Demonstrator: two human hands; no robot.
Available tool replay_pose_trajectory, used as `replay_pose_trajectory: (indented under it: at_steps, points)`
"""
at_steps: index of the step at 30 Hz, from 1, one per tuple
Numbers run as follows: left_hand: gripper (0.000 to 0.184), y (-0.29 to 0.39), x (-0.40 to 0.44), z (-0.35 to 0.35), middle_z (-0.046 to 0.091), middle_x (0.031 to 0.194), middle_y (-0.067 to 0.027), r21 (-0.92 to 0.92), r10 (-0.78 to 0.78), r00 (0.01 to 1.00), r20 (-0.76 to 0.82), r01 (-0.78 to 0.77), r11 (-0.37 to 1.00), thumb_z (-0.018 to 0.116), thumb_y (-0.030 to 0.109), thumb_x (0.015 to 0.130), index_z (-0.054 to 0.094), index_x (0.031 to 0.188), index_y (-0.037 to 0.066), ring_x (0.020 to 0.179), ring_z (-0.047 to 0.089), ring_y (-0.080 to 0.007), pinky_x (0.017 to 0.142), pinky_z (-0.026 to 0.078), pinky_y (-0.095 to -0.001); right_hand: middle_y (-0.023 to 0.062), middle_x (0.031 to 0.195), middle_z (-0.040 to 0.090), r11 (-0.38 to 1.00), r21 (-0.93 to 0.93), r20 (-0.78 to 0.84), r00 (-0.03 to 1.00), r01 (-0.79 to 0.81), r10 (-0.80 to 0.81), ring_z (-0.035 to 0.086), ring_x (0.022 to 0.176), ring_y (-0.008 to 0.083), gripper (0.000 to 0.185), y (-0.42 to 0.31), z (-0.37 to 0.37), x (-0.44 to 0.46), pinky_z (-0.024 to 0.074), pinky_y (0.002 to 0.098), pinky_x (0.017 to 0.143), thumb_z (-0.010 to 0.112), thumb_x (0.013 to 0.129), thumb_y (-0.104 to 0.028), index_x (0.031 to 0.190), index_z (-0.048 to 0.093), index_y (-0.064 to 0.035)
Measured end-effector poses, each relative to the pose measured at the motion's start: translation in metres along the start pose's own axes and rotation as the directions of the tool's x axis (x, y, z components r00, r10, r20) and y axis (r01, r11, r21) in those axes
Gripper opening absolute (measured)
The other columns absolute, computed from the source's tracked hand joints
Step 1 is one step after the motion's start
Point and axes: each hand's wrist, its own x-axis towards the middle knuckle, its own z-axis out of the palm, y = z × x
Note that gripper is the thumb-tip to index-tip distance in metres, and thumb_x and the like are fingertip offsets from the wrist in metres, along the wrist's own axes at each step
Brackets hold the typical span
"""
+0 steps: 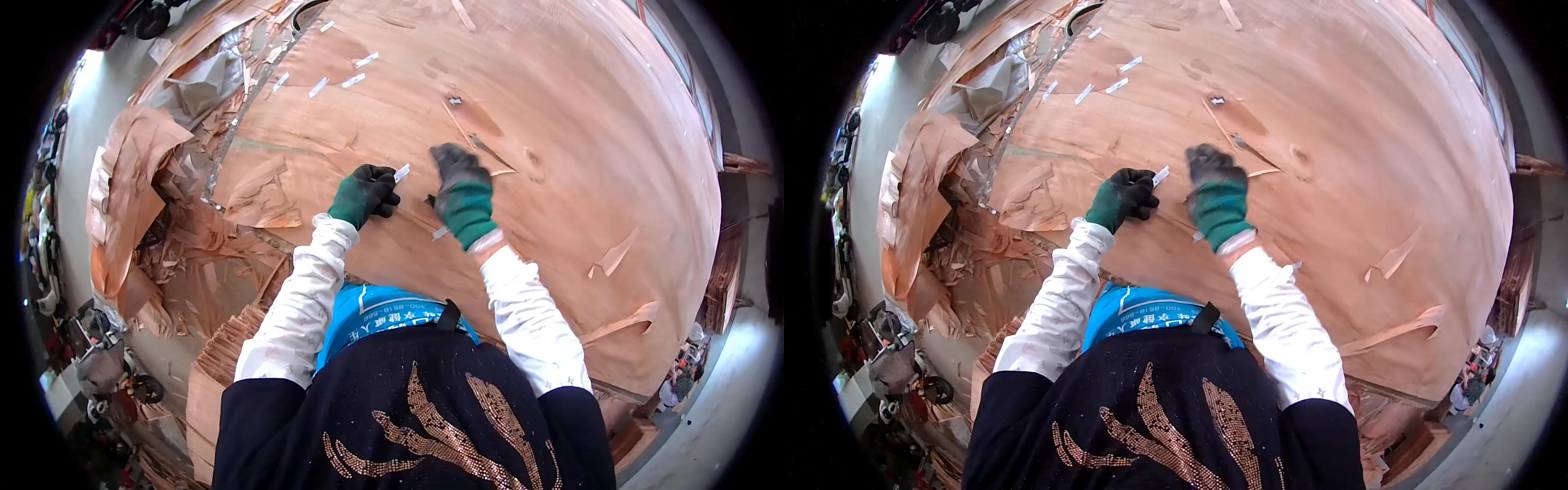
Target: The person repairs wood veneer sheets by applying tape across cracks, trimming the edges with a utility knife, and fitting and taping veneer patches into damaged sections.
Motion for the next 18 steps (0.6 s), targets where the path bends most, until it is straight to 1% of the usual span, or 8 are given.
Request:
replay_pose_trajectory:
  at_steps: [4,7,10,11,12,14,15,18]
  points:
    - [0.037,-0.004,0.004,-0.002,0.067,0.081,-0.0124,0.057,0.021,1.000,0.004,-0.021,0.998,0.065,0.016,0.088,0.053,0.119,-0.002,0.062,0.065,-0.0195,0.052,0.053,-0.0304,0.0045,0.138,0.047,0.981,-0.036,-0.033,0.981,0.192,-0.193,0.047,0.121,0.0253,0.044,-0.032,0.042,-0.016,0.0464,0.0403,0.082,0.051,0.085,-0.018,0.130,0.053,-0.0155]
    - [0.028,0.013,-0.020,0.008,0.068,0.074,-0.0130,0.308,0.050,0.993,-0.106,-0.015,0.951,0.065,0.018,0.087,0.059,0.109,0.002,0.063,0.066,-0.0225,0.053,0.052,-0.0347,0.0108,0.134,0.048,0.956,-0.144,0.036,0.967,0.255,-0.252,0.047,0.119,0.0303,0.042,-0.042,0.049,-0.012,0.0469,0.0405,0.080,0.051,0.085,-0.018,0.126,0.055,-0.0119]
    - [0.018,-0.002,-0.002,-0.017,0.066,0.071,-0.0158,0.905,0.515,0.848,0.124,-0.309,0.292,0.064,0.019,0.084,0.062,0.096,0.006,0.064,0.066,-0.0274,0.055,0.050,-0.0398,0.0157,0.130,0.049,0.945,-0.216,0.045,0.969,0.248,-0.244,0.049,0.116,0.0348,0.039,-0.050,0.052,-0.012,0.0474,0.0411,0.077,0.049,0.087,-0.018,0.125,0.055,-0.0084]
    - [0.021,0.004,0.007,-0.028,0.066,0.081,-0.0191,0.959,0.547,0.836,0.036,-0.182,0.215,0.063,0.027,0.084,0.061,0.090,0.008,0.079,0.063,-0.0396,0.067,0.049,-0.0499,0.0174,0.127,0.051,0.932,-0.238,0.009,0.960,0.274,-0.280,0.050,0.114,0.0357,0.039,-0.048,0.057,-0.012,0.0477,0.0415,0.076,0.049,0.088,-0.019,0.125,0.055,-0.0064]
    - [0.015,0.012,0.008,-0.050,0.067,0.077,-0.0157,0.947,0.588,0.807,0.047,-0.223,0.229,0.062,0.021,0.085,0.062,0.092,0.007,0.070,0.066,-0.0326,0.061,0.052,-0.0437,0.0171,0.127,0.051,0.924,-0.254,0.010,0.956,0.285,-0.292,0.050,0.114,0.0358,0.039,-0.047,0.056,-0.012,0.0477,0.0415,0.076,0.050,0.088,-0.020,0.124,0.055,-0.0065]
    - [0.013,0.042,0.000,-0.079,0.068,0.078,-0.0134,0.479,0.187,0.972,-0.142,-0.098,0.872,0.059,0.013,0.087,0.061,0.097,0.005,0.063,0.066,-0.0239,0.056,0.053,-0.0352,0.0166,0.125,0.052,0.909,-0.287,0.010,0.950,0.303,-0.313,0.050,0.114,0.0359,0.039,-0.048,0.050,-0.012,0.0476,0.0416,0.076,0.051,0.088,-0.021,0.123,0.056,-0.0066]
    - [0.015,0.048,-0.006,-0.083,0.068,0.080,-0.0136,0.366,0.149,0.978,-0.149,-0.085,0.927,0.058,0.011,0.087,0.060,0.100,0.003,0.062,0.065,-0.0220,0.055,0.054,-0.0331,0.0131,0.123,0.054,0.895,-0.327,0.007,0.948,0.302,-0.318,0.053,0.112,0.0316,0.038,-0.049,0.047,-0.010,0.0478,0.0417,0.076,0.054,0.086,-0.022,0.122,0.057,-0.0081]
    - [0.020,0.055,-0.012,-0.092,0.067,0.084,-0.0152,0.088,0.097,0.986,-0.133,-0.086,0.992,0.055,0.007,0.088,0.057,0.106,-0.001,0.060,0.064,-0.0193,0.055,0.055,-0.0294,0.0081,0.124,0.056,0.960,-0.128,0.410,0.895,0.247,-0.176,0.055,0.110,0.0259,0.039,-0.056,-0.006,0.016,0.0479,0.0423,0.077,0.055,0.086,-0.022,0.123,0.057,-0.0115]
